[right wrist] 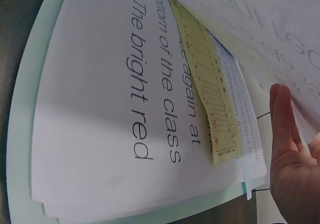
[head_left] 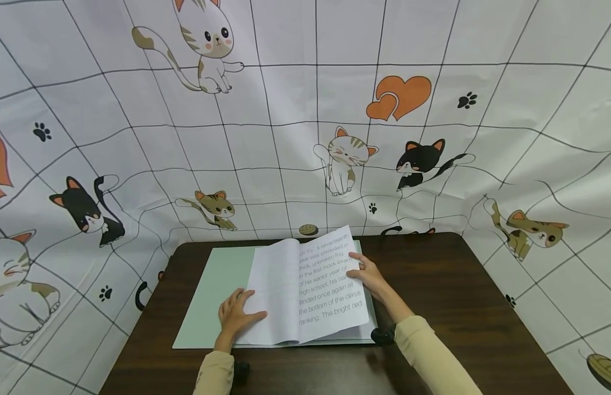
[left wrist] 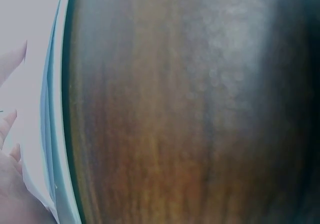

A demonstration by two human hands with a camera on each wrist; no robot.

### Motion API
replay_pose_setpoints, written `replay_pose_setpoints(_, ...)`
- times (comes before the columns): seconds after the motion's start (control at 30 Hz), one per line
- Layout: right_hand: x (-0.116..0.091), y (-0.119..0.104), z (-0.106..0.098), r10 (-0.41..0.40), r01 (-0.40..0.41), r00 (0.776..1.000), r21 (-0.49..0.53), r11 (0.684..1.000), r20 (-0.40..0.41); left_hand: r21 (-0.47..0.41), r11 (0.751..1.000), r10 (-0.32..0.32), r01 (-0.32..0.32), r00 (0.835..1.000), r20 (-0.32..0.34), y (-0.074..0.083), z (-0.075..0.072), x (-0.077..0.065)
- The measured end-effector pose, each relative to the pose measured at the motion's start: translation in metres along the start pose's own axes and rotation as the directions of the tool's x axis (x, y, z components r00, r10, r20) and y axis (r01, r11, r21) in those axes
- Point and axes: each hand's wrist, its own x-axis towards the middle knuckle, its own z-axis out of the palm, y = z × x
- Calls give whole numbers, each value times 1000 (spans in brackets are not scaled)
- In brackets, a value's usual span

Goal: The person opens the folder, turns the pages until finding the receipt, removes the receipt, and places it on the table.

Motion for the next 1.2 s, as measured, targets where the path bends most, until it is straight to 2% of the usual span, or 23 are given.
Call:
replay_pose_setpoints(0.03,-1,0,0,-2,2,1000,4,1000,-1,6,1000,5,-5,1000,-1,0,0,0)
replay_pose_setpoints(0.17,-3,-2,2,-6,6,1000,24,1000,-7,-4,999,-50,50,998,44,5,-3,0)
replay_pose_setpoints(0.27,-4,-3,3,-15,15,1000,28,999,-13,25,997,-73,72,995,64,7,-3,1)
replay_pose_setpoints(0.37,-7,-4,3,-32,32,999,14,999,-21,54,996,-69,65,995,73,6,-2,2)
replay_pose_setpoints(0.6,-15,-6,5,-49,49,998,-9,999,-26,21,996,-94,92,991,92,0,1,3)
replay_pose_setpoints(0.83,-21,-6,8,-30,27,998,-53,998,-63,54,998,-37,34,998,55,0,-1,1)
replay_pose_setpoints(1.0,-22,-3,10,-20,16,997,-52,999,-77,16,999,-30,30,998,51,11,-9,-2)
replay_pose_setpoints(1.2,-26,-6,10,-56,54,996,-37,998,-63,44,998,-43,39,996,81,19,-15,-2)
